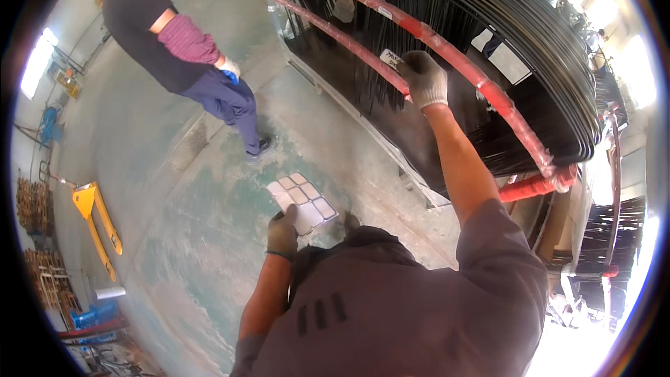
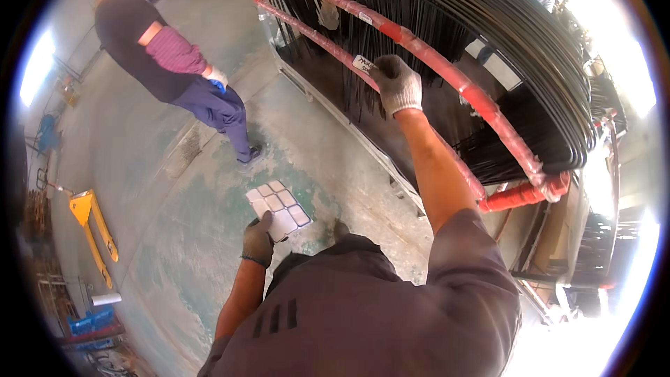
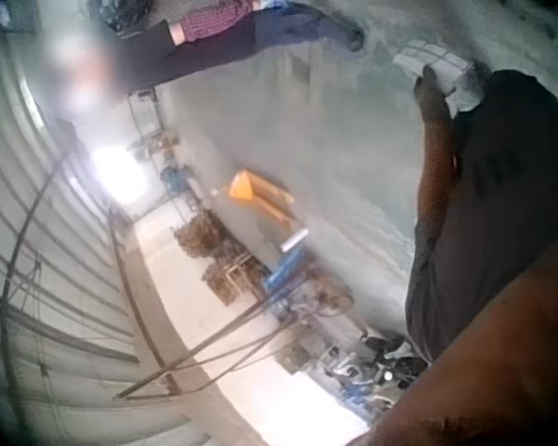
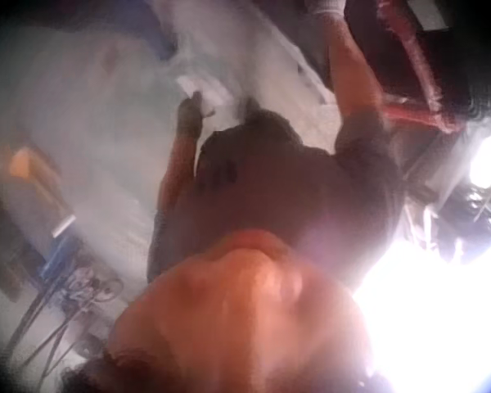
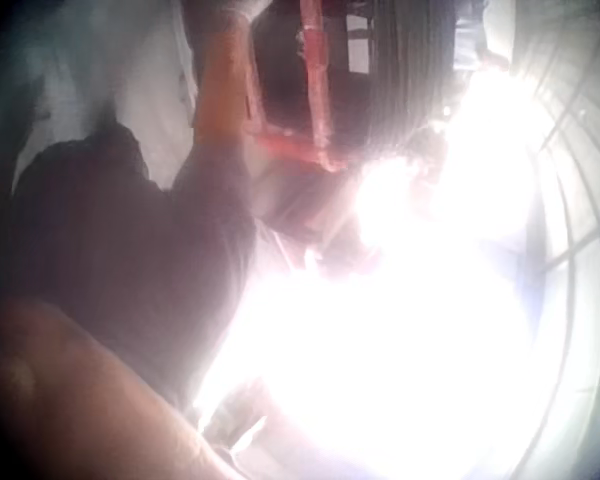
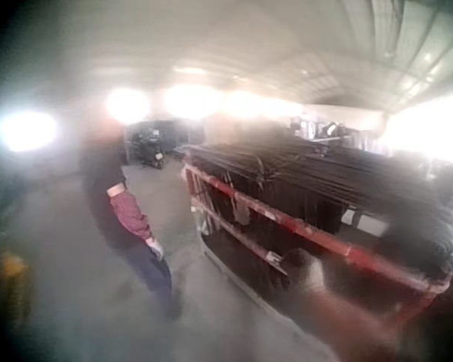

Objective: The person writes on adhesive labels with a marker, peels them off, and applies them to metal frames. They then lift and stack multiple metal frames onto a rack with a coworker.

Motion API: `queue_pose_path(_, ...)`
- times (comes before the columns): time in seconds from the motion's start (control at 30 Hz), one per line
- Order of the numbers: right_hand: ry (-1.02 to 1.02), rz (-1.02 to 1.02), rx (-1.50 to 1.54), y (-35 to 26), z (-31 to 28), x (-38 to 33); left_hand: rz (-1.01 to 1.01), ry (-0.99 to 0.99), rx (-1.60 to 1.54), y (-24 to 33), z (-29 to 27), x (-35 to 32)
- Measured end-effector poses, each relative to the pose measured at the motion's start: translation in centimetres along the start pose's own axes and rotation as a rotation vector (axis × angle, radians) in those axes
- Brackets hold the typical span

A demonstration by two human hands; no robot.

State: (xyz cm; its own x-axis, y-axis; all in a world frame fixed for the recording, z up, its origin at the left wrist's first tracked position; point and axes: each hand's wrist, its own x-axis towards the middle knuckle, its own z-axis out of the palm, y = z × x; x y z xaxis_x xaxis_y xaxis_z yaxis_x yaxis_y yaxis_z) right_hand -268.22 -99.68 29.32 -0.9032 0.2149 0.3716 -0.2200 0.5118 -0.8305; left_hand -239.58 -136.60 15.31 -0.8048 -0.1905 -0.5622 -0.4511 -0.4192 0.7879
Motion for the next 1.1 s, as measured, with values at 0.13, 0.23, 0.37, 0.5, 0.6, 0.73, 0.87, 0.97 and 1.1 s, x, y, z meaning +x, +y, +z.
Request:
queue_pose_path(0.13, 0.032, -0.025, -0.300, 1.8, 3.5, 8.1, -0.033, 0.014, -0.115, 3.8, -1.0, 7.5)
queue_pose_path(0.23, 0.010, 0.071, -0.337, 2.6, 5.2, 11.0, -0.115, -0.026, -0.064, 4.7, -3.3, 14.4)
queue_pose_path(0.37, 0.043, 0.113, -0.419, 3.2, 7.8, 12.6, -0.201, -0.104, 0.019, 10.4, -2.0, 21.1)
queue_pose_path(0.5, 0.115, 0.163, -0.477, 2.5, 10.0, 12.4, -0.134, -0.209, 0.140, 14.3, -3.3, 28.2)
queue_pose_path(0.6, 0.177, 0.169, -0.396, 1.7, 11.2, 11.4, -0.107, -0.236, 0.204, 18.1, -2.9, 30.7)
queue_pose_path(0.73, 0.193, 0.180, -0.388, 1.5, 12.5, 10.7, -0.107, -0.250, 0.215, 19.9, -3.0, 32.7)
queue_pose_path(0.87, 0.165, 0.224, -0.383, 1.4, 12.9, 10.1, -0.163, -0.275, 0.160, 17.7, -3.6, 34.3)
queue_pose_path(0.97, 0.158, 0.236, -0.388, 0.9, 13.5, 9.7, -0.200, -0.265, 0.414, 17.7, -3.2, 33.9)
queue_pose_path(1.1, 0.176, 0.232, -0.445, 0.1, 13.8, 9.4, -0.133, -0.236, 0.365, 17.2, -3.2, 34.1)
